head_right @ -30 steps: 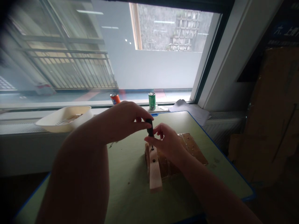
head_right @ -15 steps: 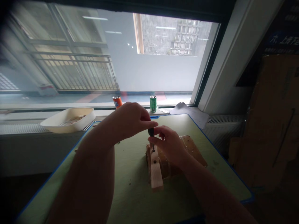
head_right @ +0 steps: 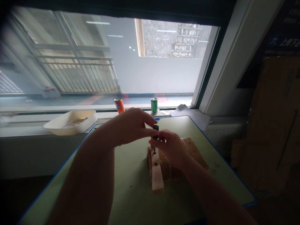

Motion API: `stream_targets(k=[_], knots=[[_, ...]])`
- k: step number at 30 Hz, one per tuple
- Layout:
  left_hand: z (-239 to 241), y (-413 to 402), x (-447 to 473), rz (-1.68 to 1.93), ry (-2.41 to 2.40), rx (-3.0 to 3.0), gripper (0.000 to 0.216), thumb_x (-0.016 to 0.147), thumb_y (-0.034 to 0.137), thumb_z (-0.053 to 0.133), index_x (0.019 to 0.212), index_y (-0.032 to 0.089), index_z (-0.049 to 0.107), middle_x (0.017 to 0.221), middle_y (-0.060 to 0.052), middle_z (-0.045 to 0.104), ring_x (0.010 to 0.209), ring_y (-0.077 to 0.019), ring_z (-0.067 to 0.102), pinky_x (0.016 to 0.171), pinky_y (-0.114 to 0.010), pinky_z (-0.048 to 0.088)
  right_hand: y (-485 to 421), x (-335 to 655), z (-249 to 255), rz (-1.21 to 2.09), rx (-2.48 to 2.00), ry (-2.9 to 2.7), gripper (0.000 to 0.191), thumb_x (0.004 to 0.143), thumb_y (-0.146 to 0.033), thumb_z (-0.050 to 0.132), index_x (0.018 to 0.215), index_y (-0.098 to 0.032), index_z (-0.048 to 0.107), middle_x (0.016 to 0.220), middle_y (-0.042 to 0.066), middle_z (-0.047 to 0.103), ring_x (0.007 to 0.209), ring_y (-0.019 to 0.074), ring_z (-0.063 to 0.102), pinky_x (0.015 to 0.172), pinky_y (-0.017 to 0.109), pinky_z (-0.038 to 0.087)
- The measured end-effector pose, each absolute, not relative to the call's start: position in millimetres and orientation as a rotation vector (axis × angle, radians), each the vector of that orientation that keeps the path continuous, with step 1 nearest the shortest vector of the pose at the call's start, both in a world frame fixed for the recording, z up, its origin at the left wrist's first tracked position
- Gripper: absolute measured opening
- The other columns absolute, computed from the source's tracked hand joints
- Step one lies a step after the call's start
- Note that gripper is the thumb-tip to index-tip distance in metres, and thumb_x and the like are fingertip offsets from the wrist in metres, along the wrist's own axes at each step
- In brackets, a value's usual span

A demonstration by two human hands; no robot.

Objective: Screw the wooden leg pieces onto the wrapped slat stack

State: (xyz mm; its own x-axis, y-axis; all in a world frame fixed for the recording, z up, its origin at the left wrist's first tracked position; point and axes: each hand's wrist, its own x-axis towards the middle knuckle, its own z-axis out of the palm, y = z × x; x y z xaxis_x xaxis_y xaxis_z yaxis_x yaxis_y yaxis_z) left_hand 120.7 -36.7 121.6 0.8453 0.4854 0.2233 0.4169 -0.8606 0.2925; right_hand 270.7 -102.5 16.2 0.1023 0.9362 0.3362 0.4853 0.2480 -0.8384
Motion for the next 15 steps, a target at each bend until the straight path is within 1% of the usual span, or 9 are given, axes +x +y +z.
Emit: stream_targets(k=[3, 6, 8, 10, 13, 15], knots=[[120, -38, 119, 0.47, 0.821, 2.813, 0.034, 0.075, 0.049, 0.051, 0.072, 0.02, 0.067, 0.064, 0.002, 0.062, 0.057, -0.01, 0.049, 0.056, -0.023, 0.031, -102, 270, 17, 0.495, -1.394, -1.537, 0.022, 0.071, -0.037, 0.065, 0.084, -0.02, 0.064, 0.073, 0.002, 0.062, 0.064, 0.0141, 0.054, 0.056, 0.027, 0.041], [121, -39, 118, 0.384, 0.797, 2.833, 0.033, 0.078, 0.046, 0.046, 0.07, 0.021, 0.066, 0.06, 0.003, 0.06, 0.053, -0.0081, 0.047, 0.054, -0.022, 0.03, -101, 270, 17, 0.359, -1.441, -1.548, 0.018, 0.069, -0.037, 0.068, 0.077, -0.021, 0.065, 0.068, 0.0, 0.058, 0.06, 0.0124, 0.05, 0.055, 0.026, 0.04], [122, -38, 117, 0.316, 0.799, 2.821, 0.031, 0.08, 0.043, 0.044, 0.073, 0.022, 0.067, 0.061, 0.004, 0.061, 0.051, -0.0069, 0.046, 0.053, -0.022, 0.029, -100, 270, 16, 0.304, -1.447, -1.565, 0.015, 0.07, -0.036, 0.067, 0.074, -0.022, 0.066, 0.067, 0.0, 0.057, 0.061, 0.0122, 0.049, 0.055, 0.025, 0.04], [123, -37, 117, 0.279, 0.827, 2.796, 0.031, 0.079, 0.044, 0.044, 0.075, 0.023, 0.067, 0.062, 0.004, 0.061, 0.051, -0.0065, 0.046, 0.052, -0.022, 0.029, -99, 271, 13, 0.316, -1.412, -1.603, 0.015, 0.074, -0.036, 0.064, 0.077, -0.021, 0.066, 0.069, 0.001, 0.058, 0.064, 0.0132, 0.05, 0.057, 0.026, 0.041], [123, -35, 118, 0.307, 0.862, 2.782, 0.032, 0.076, 0.049, 0.047, 0.077, 0.024, 0.067, 0.063, 0.004, 0.062, 0.053, -0.0074, 0.047, 0.052, -0.021, 0.03, -97, 273, 8, 0.359, -1.354, -1.657, 0.017, 0.078, -0.036, 0.059, 0.08, -0.021, 0.065, 0.077, 0.003, 0.06, 0.07, 0.0148, 0.053, 0.061, 0.028, 0.042], [122, -36, 119, 0.34, 0.873, 2.791, 0.032, 0.077, 0.049, 0.046, 0.077, 0.024, 0.067, 0.064, 0.004, 0.063, 0.055, -0.0082, 0.048, 0.053, -0.022, 0.03, -95, 273, 6, 0.367, -1.334, -1.698, 0.019, 0.081, -0.037, 0.055, 0.079, -0.02, 0.064, 0.079, 0.003, 0.06, 0.072, 0.0155, 0.054, 0.063, 0.03, 0.042]])
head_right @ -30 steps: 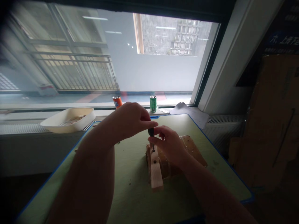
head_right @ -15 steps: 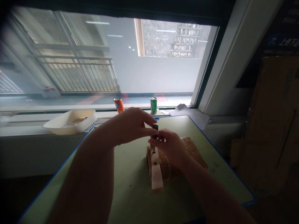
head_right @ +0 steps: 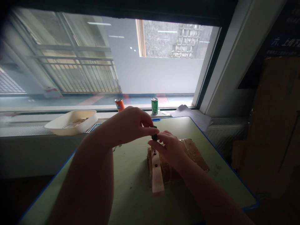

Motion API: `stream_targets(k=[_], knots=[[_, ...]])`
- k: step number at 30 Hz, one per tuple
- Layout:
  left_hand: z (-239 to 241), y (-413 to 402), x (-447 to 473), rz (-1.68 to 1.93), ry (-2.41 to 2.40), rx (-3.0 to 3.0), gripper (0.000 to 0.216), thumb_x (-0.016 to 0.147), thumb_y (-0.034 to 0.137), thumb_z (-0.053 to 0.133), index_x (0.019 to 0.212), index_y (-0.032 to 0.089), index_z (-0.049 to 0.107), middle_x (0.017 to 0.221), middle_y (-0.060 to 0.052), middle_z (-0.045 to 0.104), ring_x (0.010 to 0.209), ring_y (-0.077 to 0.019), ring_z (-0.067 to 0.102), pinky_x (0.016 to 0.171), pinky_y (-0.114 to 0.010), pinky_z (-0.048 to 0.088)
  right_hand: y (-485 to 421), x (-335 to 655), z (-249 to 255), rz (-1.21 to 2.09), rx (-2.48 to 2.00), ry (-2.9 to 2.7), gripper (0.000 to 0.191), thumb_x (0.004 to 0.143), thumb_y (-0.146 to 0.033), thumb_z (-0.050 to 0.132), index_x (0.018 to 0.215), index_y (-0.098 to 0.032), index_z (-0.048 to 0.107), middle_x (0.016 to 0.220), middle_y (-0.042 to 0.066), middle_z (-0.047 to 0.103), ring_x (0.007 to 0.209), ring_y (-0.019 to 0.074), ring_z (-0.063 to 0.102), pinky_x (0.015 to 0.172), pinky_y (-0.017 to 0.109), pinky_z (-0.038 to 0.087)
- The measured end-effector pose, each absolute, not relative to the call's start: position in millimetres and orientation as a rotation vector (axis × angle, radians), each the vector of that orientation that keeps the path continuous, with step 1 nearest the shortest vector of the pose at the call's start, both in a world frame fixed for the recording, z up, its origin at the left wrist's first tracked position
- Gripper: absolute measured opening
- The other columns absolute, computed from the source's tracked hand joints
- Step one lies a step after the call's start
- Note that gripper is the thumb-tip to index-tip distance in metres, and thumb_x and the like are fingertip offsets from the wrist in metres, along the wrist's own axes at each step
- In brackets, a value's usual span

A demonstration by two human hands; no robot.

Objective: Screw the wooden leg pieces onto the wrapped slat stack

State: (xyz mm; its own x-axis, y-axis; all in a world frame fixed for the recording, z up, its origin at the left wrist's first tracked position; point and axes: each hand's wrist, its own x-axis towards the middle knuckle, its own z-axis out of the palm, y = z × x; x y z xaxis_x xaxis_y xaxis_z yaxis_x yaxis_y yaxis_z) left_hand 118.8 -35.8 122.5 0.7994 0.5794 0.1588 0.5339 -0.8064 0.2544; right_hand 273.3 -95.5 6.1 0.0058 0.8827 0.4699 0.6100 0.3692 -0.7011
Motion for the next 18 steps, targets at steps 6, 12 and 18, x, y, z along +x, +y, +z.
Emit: stream_targets(k=[6, 12, 18], knots=[[120, -44, 118, 0.391, 0.903, 2.838, 0.032, 0.08, 0.042, 0.042, 0.069, 0.022, 0.065, 0.06, 0.003, 0.06, 0.049, -0.0075, 0.045, 0.05, -0.023, 0.028, -96, 273, 7, 0.37, -1.29, -1.747, 0.021, 0.084, -0.034, 0.05, 0.075, -0.019, 0.061, 0.078, 0.004, 0.059, 0.075, 0.0165, 0.054, 0.066, 0.031, 0.042], [121, -39, 121, 0.445, 0.911, 2.848, 0.036, 0.081, 0.042, 0.041, 0.065, 0.019, 0.063, 0.055, 0.002, 0.056, 0.049, -0.0071, 0.043, 0.051, -0.023, 0.027, -99, 275, 7, 0.439, -1.299, -1.698, 0.017, 0.086, -0.03, 0.047, 0.09, -0.02, 0.06, 0.08, 0.003, 0.059, 0.072, 0.0148, 0.054, 0.061, 0.028, 0.042], [114, -26, 127, 0.384, 0.864, 2.828, 0.038, 0.083, 0.041, 0.038, 0.071, 0.019, 0.065, 0.059, 0.002, 0.059, 0.05, -0.007, 0.045, 0.052, -0.022, 0.028, -94, 275, 4, 0.293, -1.356, -1.645, 0.016, 0.083, -0.033, 0.053, 0.09, -0.023, 0.064, 0.081, 0.002, 0.059, 0.072, 0.0147, 0.054, 0.06, 0.028, 0.041]])
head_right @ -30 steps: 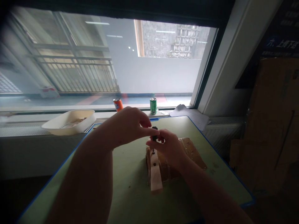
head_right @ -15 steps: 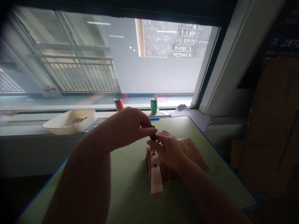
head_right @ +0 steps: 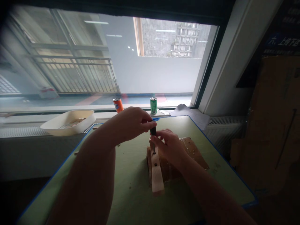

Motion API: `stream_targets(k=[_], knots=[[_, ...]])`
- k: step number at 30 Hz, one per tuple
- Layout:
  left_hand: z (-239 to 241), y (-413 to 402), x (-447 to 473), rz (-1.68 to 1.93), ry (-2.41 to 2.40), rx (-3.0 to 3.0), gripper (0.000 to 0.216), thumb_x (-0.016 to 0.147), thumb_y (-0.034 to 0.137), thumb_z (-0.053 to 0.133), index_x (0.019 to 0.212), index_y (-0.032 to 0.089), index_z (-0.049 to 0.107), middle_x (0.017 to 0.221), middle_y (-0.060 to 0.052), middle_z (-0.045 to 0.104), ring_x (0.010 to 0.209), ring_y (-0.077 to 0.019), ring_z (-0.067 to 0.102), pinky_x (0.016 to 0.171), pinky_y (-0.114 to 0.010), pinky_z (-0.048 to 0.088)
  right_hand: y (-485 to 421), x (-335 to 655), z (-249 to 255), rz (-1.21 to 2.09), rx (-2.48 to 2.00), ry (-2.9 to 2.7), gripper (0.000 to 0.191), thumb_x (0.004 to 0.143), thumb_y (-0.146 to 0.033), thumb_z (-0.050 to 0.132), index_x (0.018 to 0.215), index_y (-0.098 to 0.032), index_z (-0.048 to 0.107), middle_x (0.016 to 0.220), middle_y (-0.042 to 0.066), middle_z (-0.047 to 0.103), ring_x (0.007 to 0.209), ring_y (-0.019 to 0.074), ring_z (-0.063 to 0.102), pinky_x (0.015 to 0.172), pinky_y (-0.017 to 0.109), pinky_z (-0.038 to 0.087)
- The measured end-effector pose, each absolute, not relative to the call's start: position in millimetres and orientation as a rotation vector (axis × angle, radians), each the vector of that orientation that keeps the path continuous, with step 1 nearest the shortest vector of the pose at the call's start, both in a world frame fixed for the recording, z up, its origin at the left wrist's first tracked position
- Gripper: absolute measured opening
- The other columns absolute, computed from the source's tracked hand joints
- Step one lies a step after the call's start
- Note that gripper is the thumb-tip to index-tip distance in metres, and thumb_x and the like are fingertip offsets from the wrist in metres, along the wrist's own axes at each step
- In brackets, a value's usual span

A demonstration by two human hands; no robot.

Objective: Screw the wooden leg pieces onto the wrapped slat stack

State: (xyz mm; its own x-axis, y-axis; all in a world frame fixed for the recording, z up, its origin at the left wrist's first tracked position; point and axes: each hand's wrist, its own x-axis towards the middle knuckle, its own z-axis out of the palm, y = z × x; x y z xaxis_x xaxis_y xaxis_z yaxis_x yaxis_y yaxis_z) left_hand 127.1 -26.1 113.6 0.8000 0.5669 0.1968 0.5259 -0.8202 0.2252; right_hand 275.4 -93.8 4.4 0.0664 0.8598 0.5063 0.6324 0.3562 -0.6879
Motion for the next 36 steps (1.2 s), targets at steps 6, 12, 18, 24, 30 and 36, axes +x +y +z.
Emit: stream_targets(k=[6, 12, 18, 24, 30, 36], knots=[[112.3, -24.5, 126.4, 0.465, 0.821, 2.9, 0.036, 0.083, 0.041, 0.04, 0.074, 0.018, 0.066, 0.062, 0.001, 0.06, 0.052, -0.0071, 0.046, 0.054, -0.022, 0.03, -91.8, 274.2, 5.9, 0.283, -1.302, -1.654, 0.016, 0.084, -0.031, 0.053, 0.091, -0.022, 0.064, 0.09, 0.003, 0.059, 0.077, 0.0139, 0.054, 0.062, 0.027, 0.043], [111.9, -20.6, 128.4, 0.462, 0.822, 2.878, 0.036, 0.082, 0.044, 0.044, 0.07, 0.017, 0.066, 0.06, 0.0, 0.06, 0.052, -0.0078, 0.047, 0.055, -0.023, 0.031, -91.7, 274.9, 5.8, 0.246, -1.297, -1.689, 0.016, 0.085, -0.029, 0.051, 0.091, -0.022, 0.065, 0.09, 0.004, 0.06, 0.085, 0.0161, 0.055, 0.074, 0.031, 0.044], [114.1, -22.3, 125.5, 0.436, 0.793, 2.884, 0.037, 0.082, 0.044, 0.044, 0.068, 0.016, 0.064, 0.057, 0.001, 0.057, 0.05, -0.0073, 0.044, 0.054, -0.023, 0.031, -92.5, 274.0, 5.0, 0.232, -1.287, -1.681, 0.018, 0.085, -0.031, 0.051, 0.093, -0.022, 0.065, 0.093, 0.005, 0.061, 0.087, 0.0174, 0.056, 0.077, 0.033, 0.044], [115.9, -22.6, 126.8, 0.401, 0.822, 2.85, 0.035, 0.082, 0.043, 0.044, 0.067, 0.018, 0.064, 0.059, 0.001, 0.058, 0.051, -0.0083, 0.044, 0.054, -0.024, 0.031, -92.8, 273.7, 5.7, 0.243, -1.285, -1.674, 0.018, 0.085, -0.03, 0.05, 0.092, -0.025, 0.065, 0.091, 0.005, 0.062, 0.087, 0.0188, 0.056, 0.076, 0.035, 0.044], [115.2, -22.2, 127.1, 0.41, 0.809, 2.832, 0.035, 0.081, 0.042, 0.044, 0.065, 0.018, 0.064, 0.058, 0.0, 0.058, 0.05, -0.0084, 0.044, 0.053, -0.024, 0.03, -94.0, 274.1, 5.7, 0.236, -1.294, -1.693, 0.019, 0.086, -0.03, 0.049, 0.095, -0.025, 0.065, 0.093, 0.005, 0.061, 0.088, 0.0188, 0.055, 0.076, 0.035, 0.044], [116.9, -24.9, 123.8, 0.421, 0.758, 2.839, 0.034, 0.082, 0.04, 0.043, 0.07, 0.018, 0.065, 0.061, 0.001, 0.06, 0.054, -0.0083, 0.047, 0.055, -0.023, 0.031, -94.9, 273.8, 7.7, 0.207, -1.293, -1.726, 0.018, 0.086, -0.028, 0.048, 0.093, -0.022, 0.064, 0.094, 0.005, 0.06, 0.088, 0.0179, 0.054, 0.076, 0.034, 0.043]])
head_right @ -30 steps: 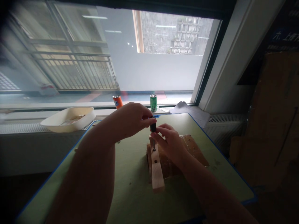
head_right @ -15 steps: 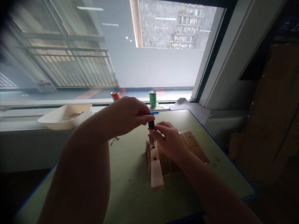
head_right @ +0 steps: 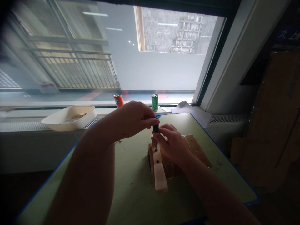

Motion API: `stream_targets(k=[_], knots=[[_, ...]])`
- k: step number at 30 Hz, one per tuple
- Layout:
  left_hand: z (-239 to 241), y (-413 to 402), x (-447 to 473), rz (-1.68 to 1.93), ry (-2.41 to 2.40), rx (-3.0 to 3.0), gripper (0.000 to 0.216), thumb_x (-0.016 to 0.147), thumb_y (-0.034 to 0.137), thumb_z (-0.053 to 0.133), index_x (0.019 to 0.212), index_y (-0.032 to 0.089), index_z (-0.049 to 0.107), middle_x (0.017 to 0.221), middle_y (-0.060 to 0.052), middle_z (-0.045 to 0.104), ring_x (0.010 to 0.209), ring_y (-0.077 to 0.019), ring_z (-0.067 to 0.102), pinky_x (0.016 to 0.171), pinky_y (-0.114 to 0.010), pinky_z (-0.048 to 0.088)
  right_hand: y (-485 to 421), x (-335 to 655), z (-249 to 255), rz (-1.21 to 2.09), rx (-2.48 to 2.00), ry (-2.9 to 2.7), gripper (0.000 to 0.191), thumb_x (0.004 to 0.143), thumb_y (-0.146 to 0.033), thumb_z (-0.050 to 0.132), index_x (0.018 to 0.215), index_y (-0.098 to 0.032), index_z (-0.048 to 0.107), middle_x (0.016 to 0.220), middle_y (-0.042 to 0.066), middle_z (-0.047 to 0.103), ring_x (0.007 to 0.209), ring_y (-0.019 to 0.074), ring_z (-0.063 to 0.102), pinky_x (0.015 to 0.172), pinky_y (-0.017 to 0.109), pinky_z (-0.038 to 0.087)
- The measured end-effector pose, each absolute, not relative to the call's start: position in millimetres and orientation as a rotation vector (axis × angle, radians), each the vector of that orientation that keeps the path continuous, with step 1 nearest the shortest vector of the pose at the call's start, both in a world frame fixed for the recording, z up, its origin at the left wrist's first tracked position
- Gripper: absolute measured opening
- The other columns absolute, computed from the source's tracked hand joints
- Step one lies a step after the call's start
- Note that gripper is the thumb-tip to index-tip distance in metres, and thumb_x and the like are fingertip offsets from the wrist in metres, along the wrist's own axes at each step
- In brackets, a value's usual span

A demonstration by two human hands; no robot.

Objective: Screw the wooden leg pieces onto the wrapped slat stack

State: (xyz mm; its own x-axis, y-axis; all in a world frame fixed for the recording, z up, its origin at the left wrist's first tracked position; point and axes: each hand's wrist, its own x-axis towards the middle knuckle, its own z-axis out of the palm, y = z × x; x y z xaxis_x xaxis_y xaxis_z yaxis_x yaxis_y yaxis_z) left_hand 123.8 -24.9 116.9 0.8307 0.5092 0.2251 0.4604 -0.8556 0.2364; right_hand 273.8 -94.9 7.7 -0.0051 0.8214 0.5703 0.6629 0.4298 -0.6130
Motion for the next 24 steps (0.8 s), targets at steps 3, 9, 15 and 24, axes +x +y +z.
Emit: stream_targets(k=[3, 9, 15, 24], knots=[[116.9, -24.9, 122.4, 0.436, 0.754, 2.849, 0.036, 0.084, 0.039, 0.039, 0.071, 0.018, 0.064, 0.063, 0.001, 0.06, 0.057, -0.0085, 0.047, 0.058, -0.022, 0.032, -95.8, 274.0, 9.2, 0.202, -1.299, -1.734, 0.018, 0.087, -0.027, 0.047, 0.092, -0.022, 0.063, 0.094, 0.005, 0.059, 0.089, 0.0179, 0.054, 0.076, 0.034, 0.043], [119.4, -25.0, 117.1, 0.362, 0.769, 2.816, 0.034, 0.083, 0.04, 0.04, 0.074, 0.019, 0.064, 0.065, 0.001, 0.062, 0.058, -0.0092, 0.049, 0.059, -0.022, 0.032, -96.7, 273.0, 8.8, 0.238, -1.279, -1.748, 0.018, 0.087, -0.027, 0.047, 0.093, -0.023, 0.063, 0.094, 0.005, 0.059, 0.088, 0.0171, 0.055, 0.077, 0.033, 0.044], [122.5, -30.6, 116.7, 0.409, 0.782, 2.831, 0.033, 0.083, 0.04, 0.041, 0.072, 0.019, 0.063, 0.063, 0.002, 0.06, 0.056, -0.0084, 0.046, 0.058, -0.022, 0.031, -96.1, 273.0, 9.1, 0.249, -1.233, -1.724, 0.018, 0.087, -0.026, 0.047, 0.096, -0.023, 0.062, 0.096, 0.005, 0.059, 0.091, 0.0173, 0.055, 0.08, 0.034, 0.045], [118.4, -28.1, 118.3, 0.443, 0.74, 2.871, 0.035, 0.084, 0.04, 0.038, 0.068, 0.019, 0.061, 0.06, 0.002, 0.058, 0.055, -0.0091, 0.045, 0.056, -0.023, 0.031, -94.9, 273.3, 8.4, 0.293, -1.241, -1.739, 0.018, 0.088, -0.026, 0.045, 0.096, -0.024, 0.062, 0.097, 0.005, 0.059, 0.094, 0.0182, 0.054, 0.082, 0.035, 0.044]])
